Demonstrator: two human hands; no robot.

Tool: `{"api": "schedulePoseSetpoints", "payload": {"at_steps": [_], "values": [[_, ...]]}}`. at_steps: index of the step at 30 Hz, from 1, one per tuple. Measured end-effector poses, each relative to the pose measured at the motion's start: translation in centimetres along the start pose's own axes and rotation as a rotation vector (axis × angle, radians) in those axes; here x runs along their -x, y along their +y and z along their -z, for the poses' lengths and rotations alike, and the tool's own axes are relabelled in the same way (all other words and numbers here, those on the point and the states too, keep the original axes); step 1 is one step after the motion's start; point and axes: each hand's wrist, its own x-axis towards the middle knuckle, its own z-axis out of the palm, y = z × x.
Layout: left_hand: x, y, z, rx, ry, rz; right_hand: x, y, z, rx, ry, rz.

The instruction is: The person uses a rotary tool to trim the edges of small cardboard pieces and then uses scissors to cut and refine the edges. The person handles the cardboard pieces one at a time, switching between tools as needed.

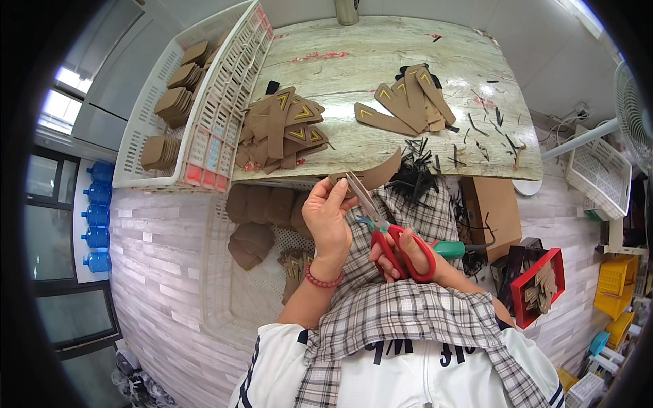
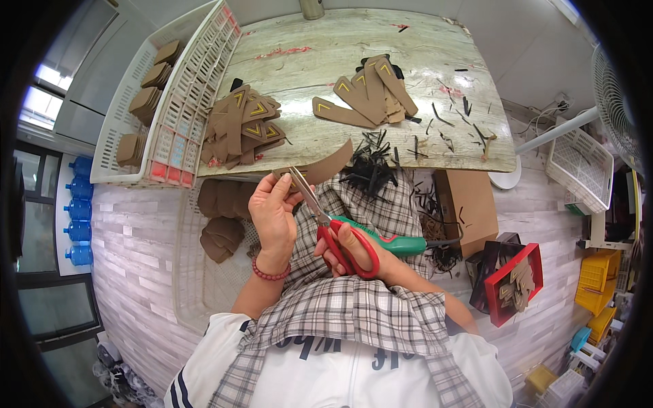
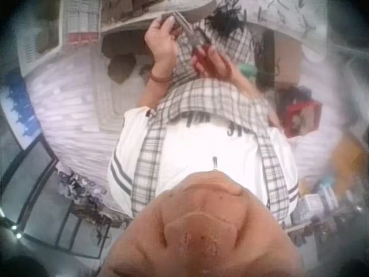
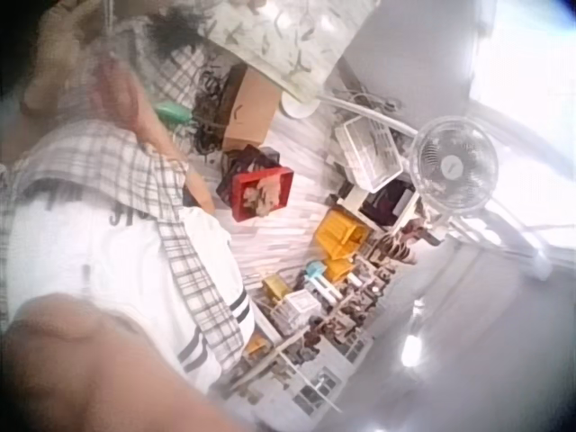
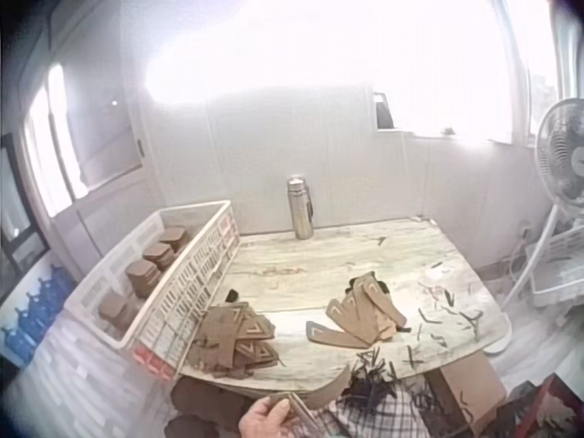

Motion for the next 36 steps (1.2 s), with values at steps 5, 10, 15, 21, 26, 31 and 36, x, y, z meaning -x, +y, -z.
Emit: {"api": "schedulePoseSetpoints", "payload": {"at_steps": [5, 10, 15, 21, 26, 31, 36], "values": [[-0.1, -0.2, 0.2, 0.002, 0.008, -0.001, 0.1, -0.2, -0.1, 0.007, -0.001, 0.006], [-0.1, -0.1, 0.1, 0.004, 0.012, 0.004, 0.2, -0.4, -0.3, -0.014, 0.006, 0.005], [-0.1, -0.1, 0.1, 0.009, 0.012, -0.001, 0.1, -0.2, -0.2, -0.004, -0.001, 0.006], [-0.1, -0.4, 0.3, -0.001, 0.009, -0.007, 0.1, 0.2, 0.0, -0.042, 0.013, -0.008], [0.2, 0.1, -0.1, -0.037, 0.021, -0.002, 0.2, -0.2, -0.4, 0.196, 0.094, 0.059], [0.2, 0.0, 0.0, -0.038, -0.006, 0.004, 0.0, 0.2, -0.5, 0.319, 0.186, 0.086], [1.4, -0.5, -0.4, 0.005, -0.003, 0.053, -0.4, -1.0, -0.1, 0.222, 0.254, 0.187]]}}
